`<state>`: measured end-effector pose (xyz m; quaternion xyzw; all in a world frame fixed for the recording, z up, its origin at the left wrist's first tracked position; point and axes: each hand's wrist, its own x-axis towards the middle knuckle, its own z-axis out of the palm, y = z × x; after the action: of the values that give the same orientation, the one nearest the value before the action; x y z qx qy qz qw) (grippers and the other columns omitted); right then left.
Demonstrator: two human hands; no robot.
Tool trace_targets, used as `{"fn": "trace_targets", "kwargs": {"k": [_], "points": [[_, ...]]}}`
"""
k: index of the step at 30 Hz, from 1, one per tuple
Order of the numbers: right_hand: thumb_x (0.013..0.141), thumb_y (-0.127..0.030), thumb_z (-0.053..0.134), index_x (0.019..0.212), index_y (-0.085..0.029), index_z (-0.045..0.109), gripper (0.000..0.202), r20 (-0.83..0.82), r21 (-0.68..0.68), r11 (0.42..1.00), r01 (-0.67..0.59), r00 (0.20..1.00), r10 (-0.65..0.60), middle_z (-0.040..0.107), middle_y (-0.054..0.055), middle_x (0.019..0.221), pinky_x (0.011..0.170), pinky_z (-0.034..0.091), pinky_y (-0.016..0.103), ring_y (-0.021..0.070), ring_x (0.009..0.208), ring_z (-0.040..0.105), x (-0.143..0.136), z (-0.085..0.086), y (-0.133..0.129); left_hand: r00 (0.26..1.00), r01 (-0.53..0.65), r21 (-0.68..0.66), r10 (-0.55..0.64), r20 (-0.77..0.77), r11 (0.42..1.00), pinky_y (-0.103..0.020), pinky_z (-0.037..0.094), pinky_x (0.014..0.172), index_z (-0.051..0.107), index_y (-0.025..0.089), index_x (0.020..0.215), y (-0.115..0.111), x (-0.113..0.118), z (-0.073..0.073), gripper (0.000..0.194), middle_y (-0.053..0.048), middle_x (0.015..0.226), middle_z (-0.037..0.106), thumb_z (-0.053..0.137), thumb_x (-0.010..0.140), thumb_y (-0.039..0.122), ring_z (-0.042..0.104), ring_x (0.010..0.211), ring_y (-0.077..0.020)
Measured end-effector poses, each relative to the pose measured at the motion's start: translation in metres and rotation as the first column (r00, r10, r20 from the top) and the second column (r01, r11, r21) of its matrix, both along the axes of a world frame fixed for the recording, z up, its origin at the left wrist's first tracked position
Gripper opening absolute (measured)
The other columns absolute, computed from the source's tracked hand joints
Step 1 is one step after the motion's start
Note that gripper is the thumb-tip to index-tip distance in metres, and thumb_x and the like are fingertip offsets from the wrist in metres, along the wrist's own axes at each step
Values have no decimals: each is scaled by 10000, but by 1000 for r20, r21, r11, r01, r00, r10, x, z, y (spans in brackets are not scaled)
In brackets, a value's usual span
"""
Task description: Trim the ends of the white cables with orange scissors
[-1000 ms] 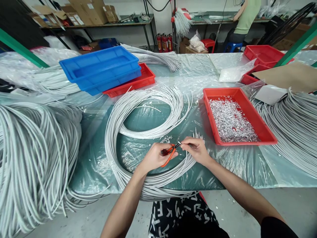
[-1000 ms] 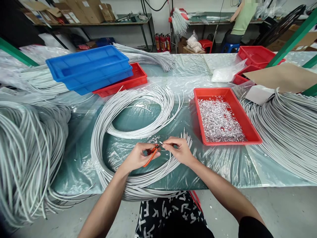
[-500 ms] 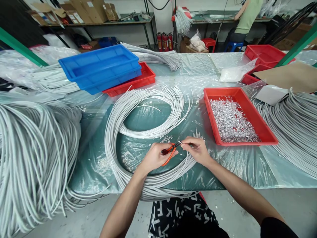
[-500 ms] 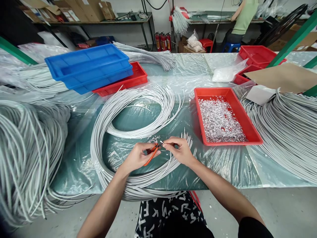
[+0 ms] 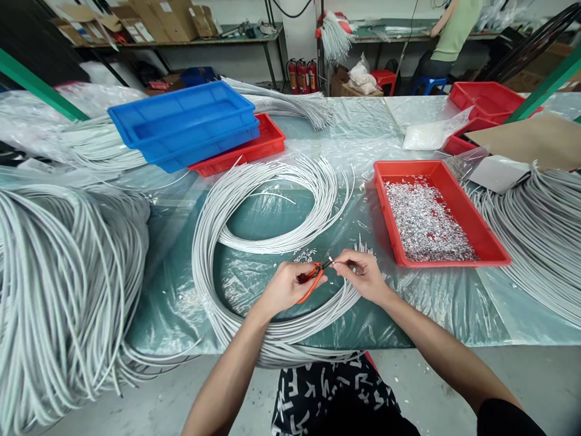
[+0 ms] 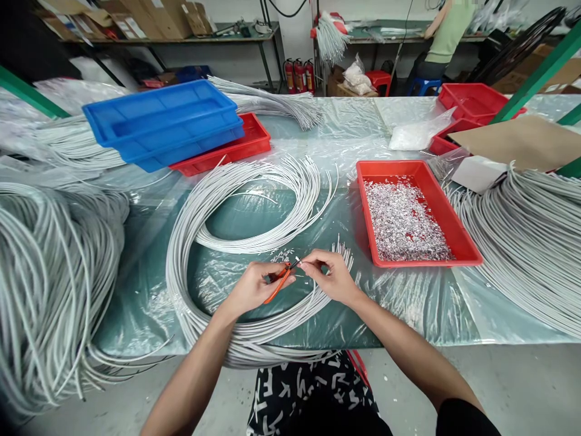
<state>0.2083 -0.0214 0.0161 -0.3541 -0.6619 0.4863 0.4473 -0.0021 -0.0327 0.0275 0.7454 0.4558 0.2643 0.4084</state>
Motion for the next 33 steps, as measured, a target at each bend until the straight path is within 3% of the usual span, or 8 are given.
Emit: {"fn": "trace_targets", "kwargs": {"k": [7, 13, 21, 27, 33], "points": [[916, -384, 600, 737, -185, 548, 273, -49, -25, 999, -32, 998, 31, 455, -18, 663, 538, 317, 251, 115, 592, 385, 0, -5, -3, 999, 48, -14, -48, 14, 999, -211, 232, 516, 489, 136, 613, 0, 0, -1, 368, 41, 605, 327, 608, 873, 367, 263, 585, -85], [924, -345, 587, 709, -193, 510, 274, 0, 56, 996, 62, 998, -63, 449, -28, 648, 542, 320, 253, 112, 575, 387, -3, -6, -5, 999, 37, -9, -37, 3, 999, -210, 228, 511, 474, 139, 600, 1, 1, -2, 404, 45, 600, 311, 603, 874, 407, 258, 580, -85], [989, -391, 465, 814, -180, 642, 325, 72, 106, 994, -22, 997, 14, 550, 13, 673, 565, 373, 264, 135, 600, 493, 0, 2, -4, 999, 37, -13, -37, 2, 999, -209, 237, 520, 481, 140, 614, 1, 0, -1, 389, 44, 608, 315, 602, 874, 402, 263, 587, -87], [958, -497, 495, 818, -166, 668, 400, -36, -70, 993, -100, 995, 97, 522, -7, 621, 513, 364, 245, 115, 546, 464, 0, 0, 0, 1000, 5, 47, -5, -9, 999, -211, 264, 533, 503, 139, 623, 1, 0, -2, 398, 32, 609, 372, 591, 876, 433, 300, 587, -91], [860, -502, 650, 760, -175, 668, 342, -192, -189, 979, -78, 981, 41, 569, -6, 626, 474, 366, 235, 104, 519, 456, -4, 0, 0, 1000, 6, 15, -6, 24, 1000, -207, 266, 537, 500, 138, 607, 1, 1, 1, 383, 38, 598, 378, 648, 840, 403, 313, 586, -89]]}}
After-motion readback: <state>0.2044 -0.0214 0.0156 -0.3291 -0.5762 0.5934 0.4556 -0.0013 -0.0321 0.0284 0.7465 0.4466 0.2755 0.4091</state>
